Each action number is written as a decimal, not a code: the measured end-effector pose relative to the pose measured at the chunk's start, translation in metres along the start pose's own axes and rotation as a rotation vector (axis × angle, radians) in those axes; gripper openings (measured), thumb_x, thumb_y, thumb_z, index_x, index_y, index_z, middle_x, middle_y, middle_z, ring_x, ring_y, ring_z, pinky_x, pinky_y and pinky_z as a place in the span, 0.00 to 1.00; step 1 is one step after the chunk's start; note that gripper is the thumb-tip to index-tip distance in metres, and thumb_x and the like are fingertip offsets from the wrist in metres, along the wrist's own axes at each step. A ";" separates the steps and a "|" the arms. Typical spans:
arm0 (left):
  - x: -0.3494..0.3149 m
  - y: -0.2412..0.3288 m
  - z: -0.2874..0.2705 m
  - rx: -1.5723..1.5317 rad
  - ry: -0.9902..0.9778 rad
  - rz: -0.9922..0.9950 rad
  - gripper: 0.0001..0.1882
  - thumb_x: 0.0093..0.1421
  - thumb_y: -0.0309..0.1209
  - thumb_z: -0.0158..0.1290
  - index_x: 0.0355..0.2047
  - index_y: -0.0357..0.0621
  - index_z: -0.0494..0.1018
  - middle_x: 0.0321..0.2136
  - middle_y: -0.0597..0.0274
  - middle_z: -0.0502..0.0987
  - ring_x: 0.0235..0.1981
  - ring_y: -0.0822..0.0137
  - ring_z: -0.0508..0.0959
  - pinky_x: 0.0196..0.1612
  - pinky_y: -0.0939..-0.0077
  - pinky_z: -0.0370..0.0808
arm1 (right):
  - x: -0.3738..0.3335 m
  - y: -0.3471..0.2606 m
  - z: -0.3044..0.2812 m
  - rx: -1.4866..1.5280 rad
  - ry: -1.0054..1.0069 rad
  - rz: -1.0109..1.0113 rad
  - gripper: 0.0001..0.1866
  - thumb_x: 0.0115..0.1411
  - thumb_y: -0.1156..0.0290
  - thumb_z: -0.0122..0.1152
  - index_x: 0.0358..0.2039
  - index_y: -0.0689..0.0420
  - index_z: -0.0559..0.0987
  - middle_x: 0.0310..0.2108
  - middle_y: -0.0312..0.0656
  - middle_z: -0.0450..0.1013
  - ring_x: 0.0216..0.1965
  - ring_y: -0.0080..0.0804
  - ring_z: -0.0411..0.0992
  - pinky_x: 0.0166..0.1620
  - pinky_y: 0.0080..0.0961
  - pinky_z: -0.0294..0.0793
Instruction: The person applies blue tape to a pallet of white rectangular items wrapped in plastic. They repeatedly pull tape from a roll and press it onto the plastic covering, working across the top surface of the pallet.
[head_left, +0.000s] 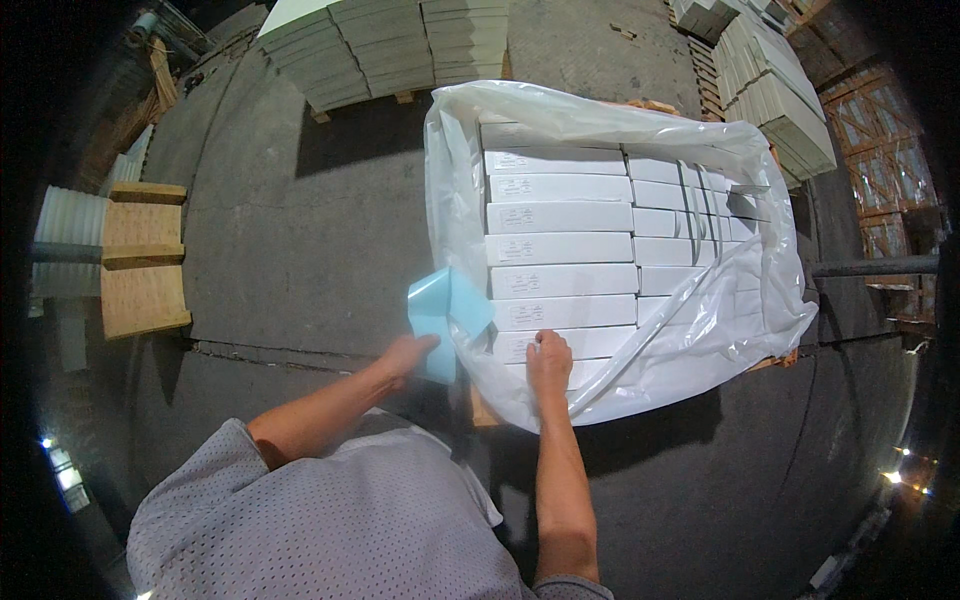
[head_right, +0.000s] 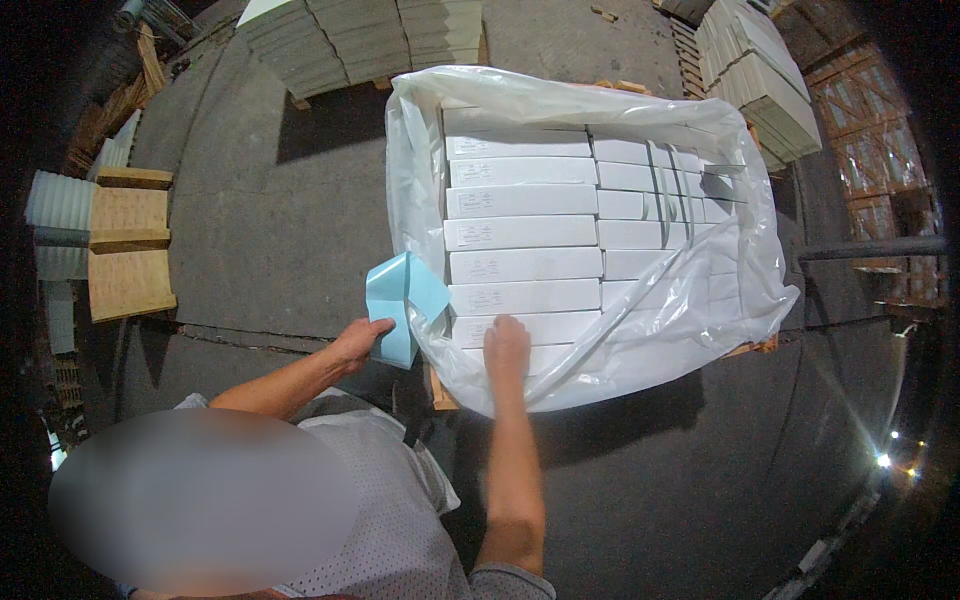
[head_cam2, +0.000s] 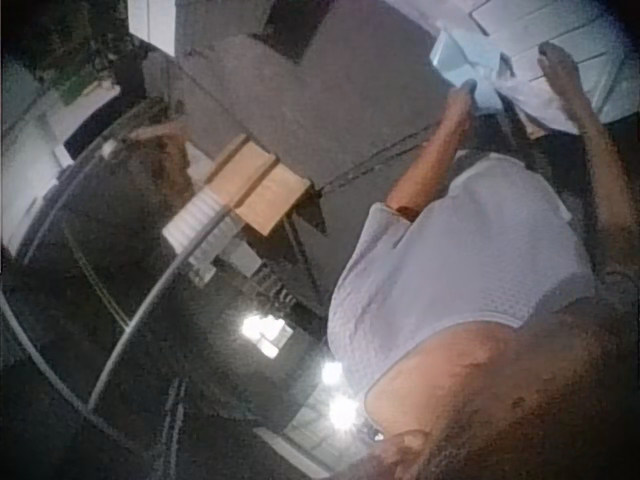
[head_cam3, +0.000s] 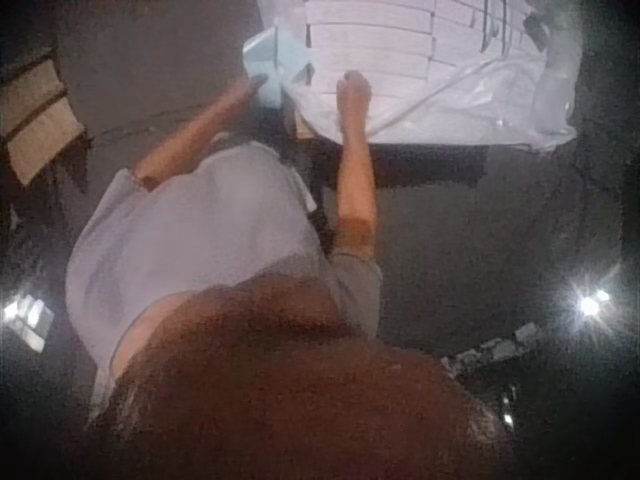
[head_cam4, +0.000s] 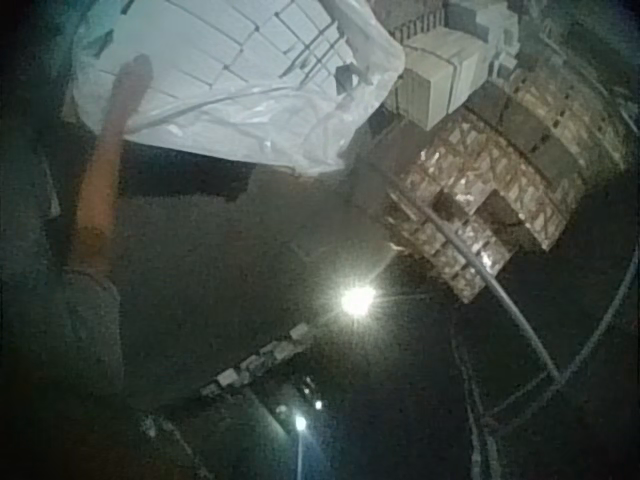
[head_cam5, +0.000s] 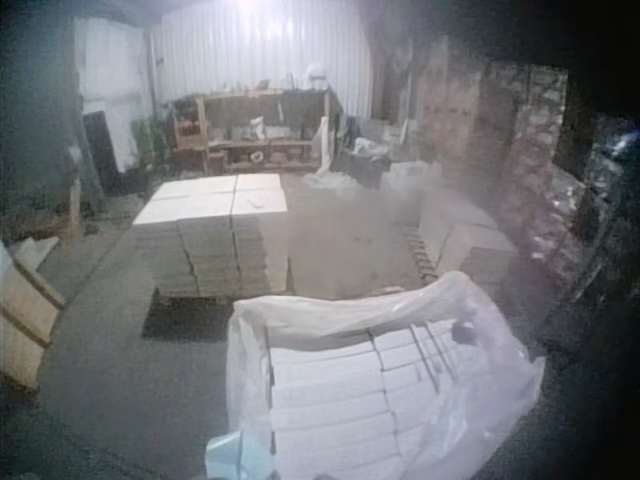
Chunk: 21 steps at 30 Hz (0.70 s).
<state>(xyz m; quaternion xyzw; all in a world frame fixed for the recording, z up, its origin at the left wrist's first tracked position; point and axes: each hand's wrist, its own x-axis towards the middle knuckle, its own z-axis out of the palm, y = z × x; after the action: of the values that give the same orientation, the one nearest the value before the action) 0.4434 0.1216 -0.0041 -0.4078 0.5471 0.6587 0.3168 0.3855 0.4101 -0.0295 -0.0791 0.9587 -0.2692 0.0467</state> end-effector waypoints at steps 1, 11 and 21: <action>-0.001 0.001 0.001 -0.022 -0.011 -0.011 0.18 0.65 0.35 0.51 0.48 0.34 0.72 0.43 0.54 0.78 0.44 0.59 0.78 0.49 0.61 0.73 | -0.001 -0.002 0.001 -0.016 -0.005 0.005 0.10 0.55 0.70 0.60 0.37 0.58 0.75 0.33 0.46 0.73 0.39 0.47 0.71 0.44 0.43 0.69; -0.021 0.024 0.018 0.119 0.052 -0.005 0.24 0.63 0.39 0.52 0.50 0.29 0.72 0.44 0.51 0.78 0.44 0.59 0.77 0.48 0.64 0.72 | -0.006 -0.019 -0.002 -0.075 0.245 0.287 0.15 0.60 0.63 0.57 0.43 0.59 0.76 0.38 0.46 0.75 0.41 0.46 0.72 0.44 0.40 0.71; -0.059 0.048 0.053 0.109 -0.057 0.141 0.23 0.62 0.36 0.54 0.50 0.29 0.70 0.42 0.50 0.77 0.42 0.55 0.78 0.45 0.54 0.74 | -0.006 0.006 0.035 1.587 0.372 0.764 0.10 0.59 0.65 0.59 0.33 0.60 0.78 0.27 0.39 0.76 0.27 0.26 0.76 0.30 0.20 0.76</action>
<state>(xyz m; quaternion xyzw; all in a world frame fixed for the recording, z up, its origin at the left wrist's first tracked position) 0.4197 0.1661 0.0738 -0.3317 0.6002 0.6600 0.3067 0.3957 0.3987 -0.0627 0.3455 0.4437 -0.8267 0.0179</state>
